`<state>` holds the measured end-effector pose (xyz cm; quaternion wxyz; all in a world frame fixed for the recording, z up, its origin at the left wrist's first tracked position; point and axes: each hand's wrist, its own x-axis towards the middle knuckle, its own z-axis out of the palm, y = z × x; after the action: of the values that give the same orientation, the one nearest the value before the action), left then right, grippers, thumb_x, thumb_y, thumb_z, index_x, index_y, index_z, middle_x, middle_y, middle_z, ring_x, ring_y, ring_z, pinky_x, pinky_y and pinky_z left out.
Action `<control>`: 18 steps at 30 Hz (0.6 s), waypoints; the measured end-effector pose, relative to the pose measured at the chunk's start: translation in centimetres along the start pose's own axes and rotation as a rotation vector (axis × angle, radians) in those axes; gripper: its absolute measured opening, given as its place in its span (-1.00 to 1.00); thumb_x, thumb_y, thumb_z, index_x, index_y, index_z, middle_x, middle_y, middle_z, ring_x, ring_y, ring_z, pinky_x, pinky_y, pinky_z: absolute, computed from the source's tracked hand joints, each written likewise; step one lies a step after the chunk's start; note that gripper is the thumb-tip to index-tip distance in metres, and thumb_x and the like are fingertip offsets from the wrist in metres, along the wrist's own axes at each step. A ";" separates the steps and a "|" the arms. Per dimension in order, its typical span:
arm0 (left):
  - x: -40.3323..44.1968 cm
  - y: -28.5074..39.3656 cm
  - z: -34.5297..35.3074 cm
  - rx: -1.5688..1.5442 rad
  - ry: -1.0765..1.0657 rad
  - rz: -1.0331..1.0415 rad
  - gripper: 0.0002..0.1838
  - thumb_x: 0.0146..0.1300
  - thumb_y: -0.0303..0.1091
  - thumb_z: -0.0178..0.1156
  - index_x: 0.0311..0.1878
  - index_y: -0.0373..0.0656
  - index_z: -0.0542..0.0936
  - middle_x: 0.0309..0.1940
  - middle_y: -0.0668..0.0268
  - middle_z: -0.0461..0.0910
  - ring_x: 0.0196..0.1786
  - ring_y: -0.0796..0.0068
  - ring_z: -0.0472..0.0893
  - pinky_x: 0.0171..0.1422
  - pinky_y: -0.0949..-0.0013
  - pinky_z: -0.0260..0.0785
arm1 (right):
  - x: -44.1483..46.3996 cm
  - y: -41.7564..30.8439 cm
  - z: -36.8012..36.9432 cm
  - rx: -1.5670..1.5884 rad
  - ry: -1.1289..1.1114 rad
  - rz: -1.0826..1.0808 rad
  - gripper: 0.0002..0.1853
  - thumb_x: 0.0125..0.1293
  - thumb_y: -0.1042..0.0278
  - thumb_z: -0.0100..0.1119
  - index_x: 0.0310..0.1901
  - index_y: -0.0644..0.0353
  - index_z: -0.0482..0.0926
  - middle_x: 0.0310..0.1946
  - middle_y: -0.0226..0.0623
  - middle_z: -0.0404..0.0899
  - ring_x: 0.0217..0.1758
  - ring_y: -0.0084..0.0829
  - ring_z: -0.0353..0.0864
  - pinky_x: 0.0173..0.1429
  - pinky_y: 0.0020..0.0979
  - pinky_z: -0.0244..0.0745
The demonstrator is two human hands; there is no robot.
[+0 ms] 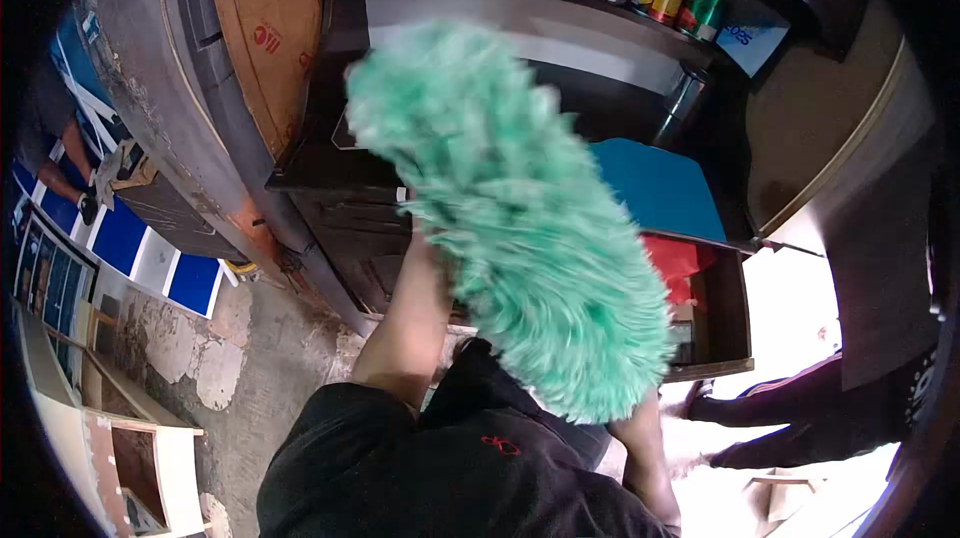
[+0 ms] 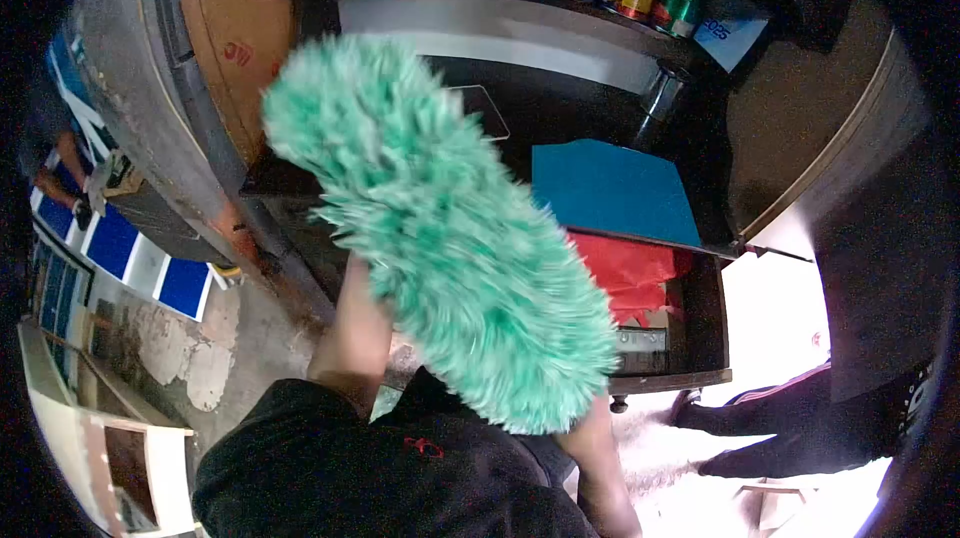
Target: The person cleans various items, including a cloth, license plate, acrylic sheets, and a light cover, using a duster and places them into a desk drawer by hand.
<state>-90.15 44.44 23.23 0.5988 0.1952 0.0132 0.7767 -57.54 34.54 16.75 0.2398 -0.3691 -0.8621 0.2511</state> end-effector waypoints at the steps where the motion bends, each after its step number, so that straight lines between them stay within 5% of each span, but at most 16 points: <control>1: -0.2 -0.3 -0.1 -0.020 -0.008 0.002 -0.41 0.31 0.16 -0.12 0.21 -0.07 0.35 0.08 0.25 0.44 0.08 0.28 0.46 0.17 0.15 0.35 | 0.3 -2.0 -0.5 -0.048 -0.088 0.427 -0.34 0.01 0.48 0.21 0.20 0.38 0.24 0.15 -0.04 0.36 0.22 -0.16 0.35 0.29 -0.21 0.22; 3: -1.1 -0.2 -0.4 -0.058 -0.032 0.009 -0.42 0.31 0.14 -0.12 0.22 -0.07 0.35 0.09 0.25 0.43 0.10 0.26 0.45 0.18 0.13 0.33 | -1.1 -0.3 0.3 0.014 0.194 0.088 -0.38 -0.01 0.48 0.24 0.14 0.40 0.31 0.12 -0.04 0.39 0.21 -0.15 0.37 0.27 -0.20 0.23; 4: -1.2 0.1 -0.6 -0.077 -0.045 0.012 -0.43 0.31 0.13 -0.12 0.22 -0.07 0.35 0.10 0.25 0.42 0.10 0.25 0.45 0.19 0.12 0.32 | -1.3 -0.5 0.6 0.419 0.234 0.141 -0.41 -0.01 0.50 0.26 0.12 0.40 0.34 0.11 -0.02 0.39 0.21 -0.14 0.38 0.27 -0.19 0.24; 6: -3.9 -1.1 -1.2 -0.118 -0.064 0.003 -0.44 0.32 0.12 -0.12 0.22 -0.07 0.35 0.12 0.24 0.41 0.12 0.24 0.44 0.21 0.11 0.30 | -2.1 0.1 -0.4 0.253 0.194 -0.080 -0.40 0.04 0.44 0.25 0.15 0.41 0.31 0.11 -0.01 0.40 0.22 -0.16 0.37 0.26 -0.18 0.25; 7: -5.9 -3.4 -1.1 -0.141 -0.071 -0.003 -0.44 0.32 0.11 -0.12 0.23 -0.06 0.34 0.13 0.24 0.41 0.12 0.23 0.44 0.21 0.10 0.29 | -2.1 -0.5 0.2 0.365 0.264 0.012 -0.59 -0.10 0.43 0.22 -0.10 0.28 0.56 -0.12 0.00 0.56 0.05 -0.07 0.48 0.18 -0.11 0.27; 8: -7.2 -4.7 -0.6 -0.163 -0.078 -0.007 -0.45 0.32 0.10 -0.11 0.23 -0.06 0.34 0.14 0.24 0.40 0.13 0.22 0.43 0.22 0.09 0.28 | -1.4 -1.2 -0.4 0.143 0.174 0.055 -0.59 -0.11 0.43 0.22 -0.12 0.25 0.57 -0.16 -0.01 0.56 -0.02 -0.03 0.49 0.13 -0.08 0.29; 9: -3.2 1.1 -2.1 -0.183 -0.085 -0.009 -0.45 0.32 0.09 -0.11 0.23 -0.06 0.34 0.14 0.24 0.40 0.14 0.21 0.43 0.23 0.08 0.27 | -0.6 -1.8 -1.1 -0.077 0.081 0.095 -0.60 -0.13 0.43 0.23 -0.13 0.23 0.57 -0.20 -0.02 0.57 -0.09 0.01 0.50 0.08 -0.04 0.31; 10: -2.2 0.8 -1.9 -0.203 -0.093 -0.009 -0.46 0.33 0.08 -0.11 0.23 -0.06 0.34 0.15 0.23 0.39 0.14 0.21 0.42 0.24 0.08 0.26 | -0.6 0.0 -0.2 -0.156 -0.047 0.387 -0.62 -0.12 0.44 0.18 -0.15 0.21 0.57 -0.21 -0.05 0.56 -0.12 0.06 0.46 0.02 0.01 0.29; 15: -5.0 0.8 -2.9 -0.306 -0.146 -0.009 -0.48 0.34 0.03 -0.11 0.25 -0.05 0.34 0.19 0.22 0.36 0.18 0.17 0.40 0.27 0.04 0.22 | -0.3 -1.2 -1.4 0.032 0.201 -0.047 -0.55 -0.11 0.46 0.12 -0.06 0.26 0.53 -0.12 0.06 0.54 -0.03 0.04 0.49 0.13 -0.15 0.34; 18: -4.4 1.0 -3.7 -0.376 -0.160 -0.012 -0.49 0.34 0.00 -0.10 0.26 -0.04 0.33 0.22 0.22 0.34 0.20 0.14 0.39 0.30 0.01 0.19 | -1.0 -0.6 -1.0 -0.131 0.042 0.128 -0.57 -0.18 0.45 0.14 -0.14 0.26 0.55 -0.20 0.01 0.56 -0.11 0.07 0.49 0.05 -0.13 0.37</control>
<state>-91.40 40.87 18.79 0.6285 0.1410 -0.1782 0.7439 -56.59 33.68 17.66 0.2165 -0.4434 -0.8462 0.2013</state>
